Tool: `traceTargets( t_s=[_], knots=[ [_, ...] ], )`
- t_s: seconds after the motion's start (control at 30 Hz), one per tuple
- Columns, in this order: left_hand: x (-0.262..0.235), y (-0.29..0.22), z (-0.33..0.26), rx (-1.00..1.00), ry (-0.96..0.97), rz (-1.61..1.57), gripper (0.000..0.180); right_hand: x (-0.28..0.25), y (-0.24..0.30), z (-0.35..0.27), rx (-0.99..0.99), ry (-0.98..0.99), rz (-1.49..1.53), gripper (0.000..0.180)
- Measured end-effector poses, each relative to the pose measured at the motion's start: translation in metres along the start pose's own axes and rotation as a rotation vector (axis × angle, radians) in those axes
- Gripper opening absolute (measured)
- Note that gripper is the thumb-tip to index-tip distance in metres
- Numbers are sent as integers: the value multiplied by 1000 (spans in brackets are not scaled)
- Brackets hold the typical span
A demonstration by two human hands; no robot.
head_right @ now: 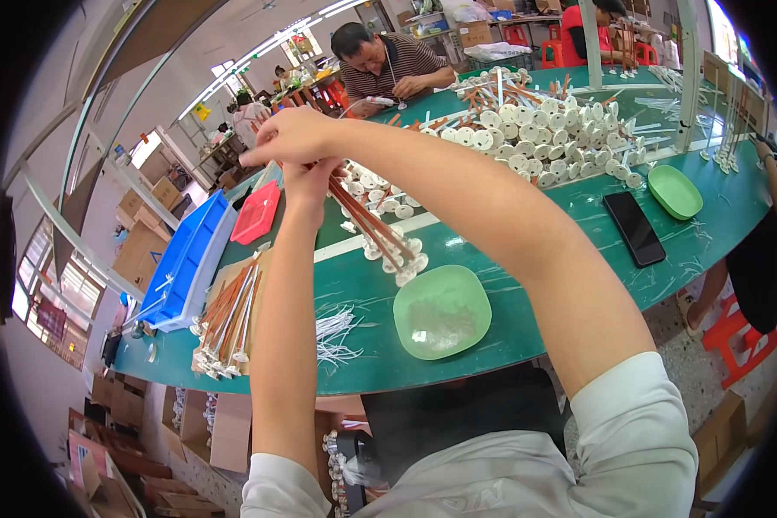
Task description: Bundling LED light components with wire ties and placing them into a cardboard box.
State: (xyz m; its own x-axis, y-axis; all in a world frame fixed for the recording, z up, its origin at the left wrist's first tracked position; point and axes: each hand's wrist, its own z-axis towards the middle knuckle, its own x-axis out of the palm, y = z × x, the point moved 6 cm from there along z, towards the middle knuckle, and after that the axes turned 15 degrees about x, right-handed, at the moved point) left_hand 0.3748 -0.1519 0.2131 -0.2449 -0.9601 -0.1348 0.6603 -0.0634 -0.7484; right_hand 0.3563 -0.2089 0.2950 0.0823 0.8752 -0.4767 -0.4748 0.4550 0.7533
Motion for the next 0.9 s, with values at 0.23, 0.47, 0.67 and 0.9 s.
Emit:
traceTargets(
  t_s=[0.23,0.47,0.67,0.9],
  knots=[
    [-7,-6,2,125,-21,25,18,-5,24,-22,-235,-247,-739,25],
    [-11,-11,-7,132,129,-69,17,9,26,-41,-191,-96,-981,45],
    [-11,6,-9,176,-65,-282,28,13,34,-61,-164,-101,-904,61],
    [-25,12,-10,56,-52,-271,23,-9,79,-215,-655,-368,-541,37]
  ],
)
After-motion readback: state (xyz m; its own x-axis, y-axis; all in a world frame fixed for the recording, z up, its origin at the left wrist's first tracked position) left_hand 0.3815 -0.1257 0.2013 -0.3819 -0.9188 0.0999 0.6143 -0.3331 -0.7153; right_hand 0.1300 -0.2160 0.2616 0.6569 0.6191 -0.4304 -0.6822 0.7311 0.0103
